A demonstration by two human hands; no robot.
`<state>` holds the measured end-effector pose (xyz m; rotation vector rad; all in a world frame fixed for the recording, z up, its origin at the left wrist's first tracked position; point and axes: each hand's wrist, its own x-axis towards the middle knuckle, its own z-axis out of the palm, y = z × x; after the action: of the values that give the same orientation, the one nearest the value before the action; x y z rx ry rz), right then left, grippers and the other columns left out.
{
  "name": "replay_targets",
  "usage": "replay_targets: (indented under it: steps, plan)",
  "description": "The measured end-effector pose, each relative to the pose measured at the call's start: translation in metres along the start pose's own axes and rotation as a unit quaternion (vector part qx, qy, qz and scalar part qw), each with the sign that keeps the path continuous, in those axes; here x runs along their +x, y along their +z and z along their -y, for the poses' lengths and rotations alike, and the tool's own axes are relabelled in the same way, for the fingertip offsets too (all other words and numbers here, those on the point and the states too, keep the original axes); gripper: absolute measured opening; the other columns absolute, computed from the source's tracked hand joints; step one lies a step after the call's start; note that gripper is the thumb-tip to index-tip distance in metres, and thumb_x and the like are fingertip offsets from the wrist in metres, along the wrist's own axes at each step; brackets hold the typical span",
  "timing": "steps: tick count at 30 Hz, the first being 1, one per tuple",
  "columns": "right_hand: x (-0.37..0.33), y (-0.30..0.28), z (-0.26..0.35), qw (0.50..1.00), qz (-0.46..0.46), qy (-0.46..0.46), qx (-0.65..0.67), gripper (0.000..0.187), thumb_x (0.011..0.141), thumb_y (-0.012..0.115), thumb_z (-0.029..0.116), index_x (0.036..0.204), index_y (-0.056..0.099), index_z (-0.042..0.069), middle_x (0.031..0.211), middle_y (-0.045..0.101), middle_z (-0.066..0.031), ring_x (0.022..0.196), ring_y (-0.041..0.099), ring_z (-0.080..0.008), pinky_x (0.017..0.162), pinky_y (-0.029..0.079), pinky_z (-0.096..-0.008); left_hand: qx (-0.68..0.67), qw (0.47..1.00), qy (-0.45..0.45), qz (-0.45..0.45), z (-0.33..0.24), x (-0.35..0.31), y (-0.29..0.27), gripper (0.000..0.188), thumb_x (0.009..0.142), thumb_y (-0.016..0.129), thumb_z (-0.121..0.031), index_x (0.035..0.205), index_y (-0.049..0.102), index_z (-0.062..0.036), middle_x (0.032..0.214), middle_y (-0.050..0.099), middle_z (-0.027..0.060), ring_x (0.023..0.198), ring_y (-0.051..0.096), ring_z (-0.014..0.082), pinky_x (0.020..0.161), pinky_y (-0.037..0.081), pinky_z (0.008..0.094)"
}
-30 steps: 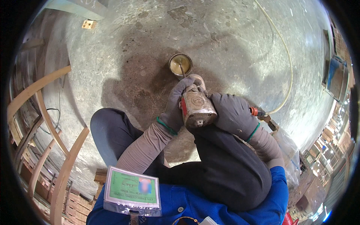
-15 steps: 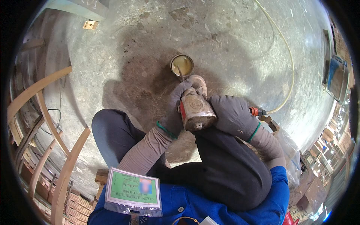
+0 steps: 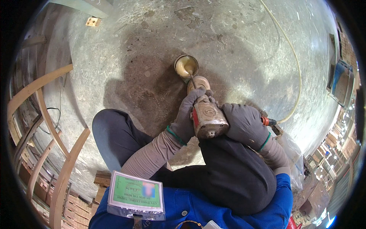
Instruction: The person applies a finish to wooden slats using a brush. They then mix a yellow liquid with water in a container and stir it with a power drill. Finally, they apply the mixed finish to the wooden slats.
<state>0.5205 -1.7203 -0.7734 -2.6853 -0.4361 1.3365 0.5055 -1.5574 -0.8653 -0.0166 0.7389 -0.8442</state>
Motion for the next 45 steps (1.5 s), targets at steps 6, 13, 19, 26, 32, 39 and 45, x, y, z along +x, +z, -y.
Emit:
replay_targets:
  steps: [6,13,19,26,32,39,45]
  plan:
    - [-0.003,-0.005,0.002,1.000,0.002,0.000,-0.004,0.054,0.077,0.061,0.030,0.124,0.048,0.007,0.083,0.066,-0.0125,0.073,0.067,-0.0289,0.059,0.051,-0.0411,-0.024,0.999,-0.005,0.021,0.004,0.003,-0.005,0.029,0.091,0.058,-0.027,0.106,0.052,-0.0034,0.090,0.057,0.0083,0.089,0.060,0.0202,0.086,0.051,0.0338]
    - [-0.004,-0.002,-0.001,0.999,-0.032,-0.018,0.014,0.048,0.076,0.062,0.029,0.117,0.053,0.006,0.080,0.065,-0.0122,0.072,0.066,-0.0303,0.059,0.051,-0.0406,0.016,1.000,0.020,0.008,0.004,0.002,-0.006,0.031,0.092,0.055,-0.029,0.109,0.051,-0.0027,0.091,0.057,0.0088,0.089,0.060,0.0204,0.084,0.052,0.0343]
    - [0.004,0.002,-0.004,0.999,-0.041,-0.029,0.010,0.029,0.075,0.060,0.026,0.093,0.054,0.004,0.074,0.063,-0.0141,0.067,0.065,-0.0312,0.056,0.050,-0.0412,0.076,0.996,0.042,-0.035,-0.004,-0.003,0.007,0.031,0.093,0.054,-0.030,0.108,0.053,-0.0039,0.091,0.058,0.0089,0.086,0.061,0.0197,0.082,0.053,0.0338]
    - [0.008,0.007,-0.004,0.998,-0.060,-0.011,0.024,0.032,0.076,0.062,0.032,0.088,0.053,0.004,0.076,0.062,-0.0156,0.068,0.064,-0.0323,0.057,0.048,-0.0425,0.100,0.994,0.040,-0.018,-0.010,0.006,0.006,0.028,0.093,0.054,-0.029,0.106,0.054,-0.0049,0.090,0.057,0.0073,0.085,0.061,0.0187,0.080,0.053,0.0320]
    - [0.007,0.005,-0.004,0.998,-0.054,0.000,0.023,0.036,0.076,0.063,0.037,0.089,0.053,0.005,0.077,0.062,-0.0156,0.071,0.064,-0.0332,0.058,0.047,-0.0433,0.103,0.993,0.054,-0.035,-0.009,0.004,0.014,0.025,0.093,0.054,-0.028,0.104,0.054,-0.0055,0.089,0.057,0.0065,0.084,0.060,0.0179,0.080,0.052,0.0313]
    - [0.010,0.004,-0.001,0.996,-0.090,-0.022,0.016,0.024,0.077,0.059,0.025,0.085,0.053,0.004,0.072,0.061,-0.0151,0.066,0.064,-0.0309,0.055,0.049,-0.0409,0.067,0.997,0.023,-0.010,-0.016,0.010,0.002,0.023,0.094,0.053,-0.027,0.104,0.055,-0.0068,0.089,0.057,0.0052,0.084,0.060,0.0169,0.080,0.053,0.0314]
    - [0.014,0.007,-0.001,0.994,-0.108,-0.030,0.018,0.024,0.076,0.059,0.025,0.085,0.052,0.004,0.071,0.060,-0.0143,0.065,0.064,-0.0303,0.054,0.049,-0.0408,0.083,0.996,0.039,0.014,-0.021,0.015,-0.004,0.023,0.095,0.052,-0.028,0.106,0.056,-0.0084,0.090,0.057,0.0045,0.085,0.060,0.0154,0.079,0.053,0.0313]
